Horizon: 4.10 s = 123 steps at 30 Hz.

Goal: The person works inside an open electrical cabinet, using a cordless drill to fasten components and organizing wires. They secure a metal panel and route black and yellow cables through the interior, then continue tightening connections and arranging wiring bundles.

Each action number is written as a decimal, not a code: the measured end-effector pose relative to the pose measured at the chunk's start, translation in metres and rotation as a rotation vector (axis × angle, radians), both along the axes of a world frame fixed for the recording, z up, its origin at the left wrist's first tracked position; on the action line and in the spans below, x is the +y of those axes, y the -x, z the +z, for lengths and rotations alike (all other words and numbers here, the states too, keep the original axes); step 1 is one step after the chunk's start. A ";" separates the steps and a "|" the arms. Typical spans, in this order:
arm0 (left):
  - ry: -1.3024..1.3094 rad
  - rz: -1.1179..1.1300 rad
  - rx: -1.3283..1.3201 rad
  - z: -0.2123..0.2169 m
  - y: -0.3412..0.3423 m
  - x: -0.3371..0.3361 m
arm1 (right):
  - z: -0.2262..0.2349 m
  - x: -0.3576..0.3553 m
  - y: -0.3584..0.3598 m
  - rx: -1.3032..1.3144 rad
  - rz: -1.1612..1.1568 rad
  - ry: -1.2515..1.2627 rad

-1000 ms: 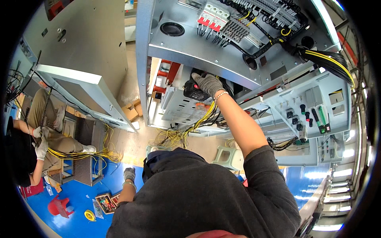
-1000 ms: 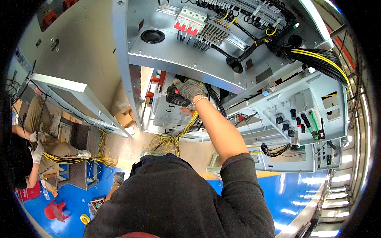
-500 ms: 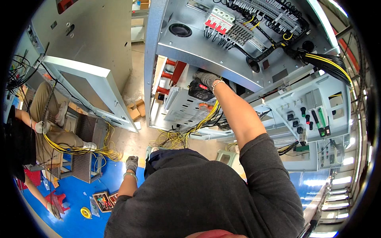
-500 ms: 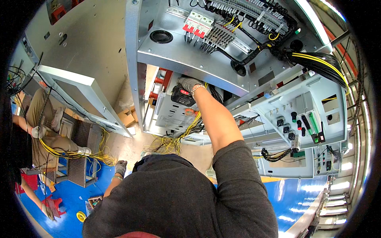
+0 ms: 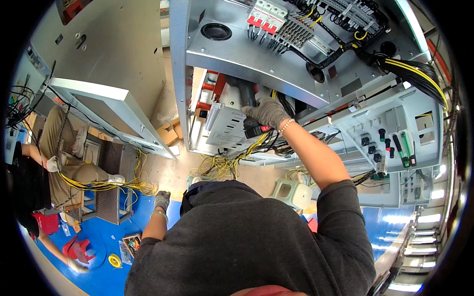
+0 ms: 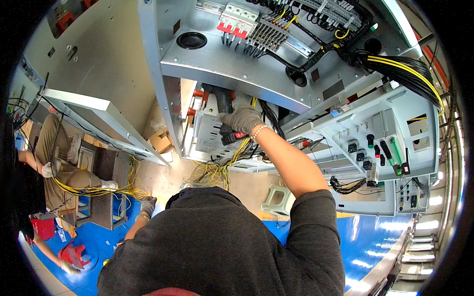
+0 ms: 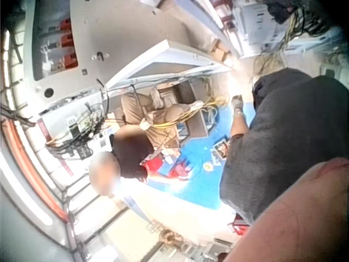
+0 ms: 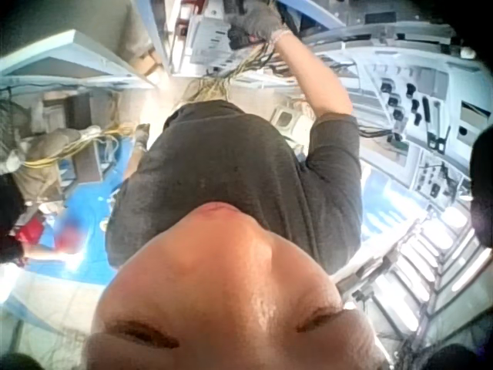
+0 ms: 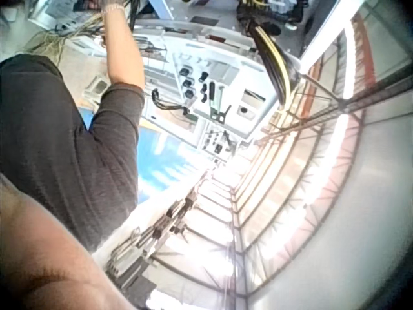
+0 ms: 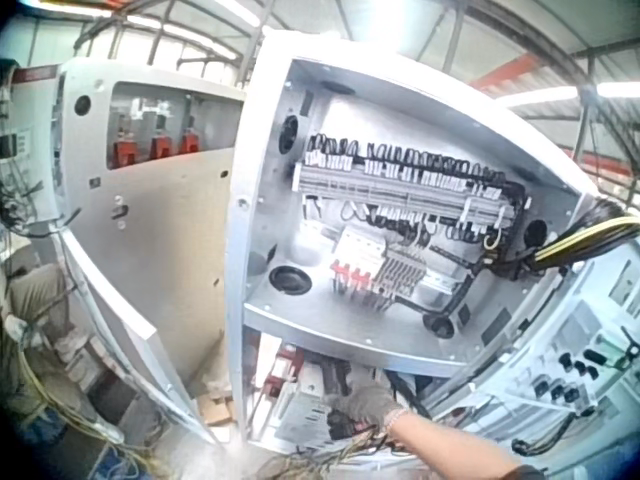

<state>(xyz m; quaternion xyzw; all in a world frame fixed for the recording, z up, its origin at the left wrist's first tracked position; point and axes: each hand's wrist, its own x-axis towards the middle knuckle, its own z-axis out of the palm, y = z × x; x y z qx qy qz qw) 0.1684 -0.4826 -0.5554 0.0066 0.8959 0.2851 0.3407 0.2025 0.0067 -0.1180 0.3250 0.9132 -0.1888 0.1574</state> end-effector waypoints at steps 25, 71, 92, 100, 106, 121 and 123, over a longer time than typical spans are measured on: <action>-0.840 -0.646 0.510 0.338 0.090 0.322 | 0.072 -0.055 -0.234 0.580 0.347 0.443; -1.592 -0.045 -1.133 0.438 0.023 0.385 | -0.049 -0.078 -0.239 1.104 -0.330 0.513; -1.644 -0.096 -1.089 0.443 0.017 0.399 | -0.049 -0.064 -0.228 1.056 -0.327 0.471; -1.501 -0.088 -0.959 0.455 0.021 0.402 | -0.048 -0.051 -0.223 0.958 -0.201 0.100; -1.497 -0.149 -0.859 0.468 0.023 0.416 | -0.062 -0.046 -0.211 1.068 -0.254 0.316; -1.488 -0.360 -0.752 0.480 0.033 0.455 | -0.050 -0.048 -0.189 1.586 -0.472 1.181; -1.486 -0.351 -0.748 0.479 0.033 0.456 | -0.047 -0.048 -0.188 1.587 -0.479 1.198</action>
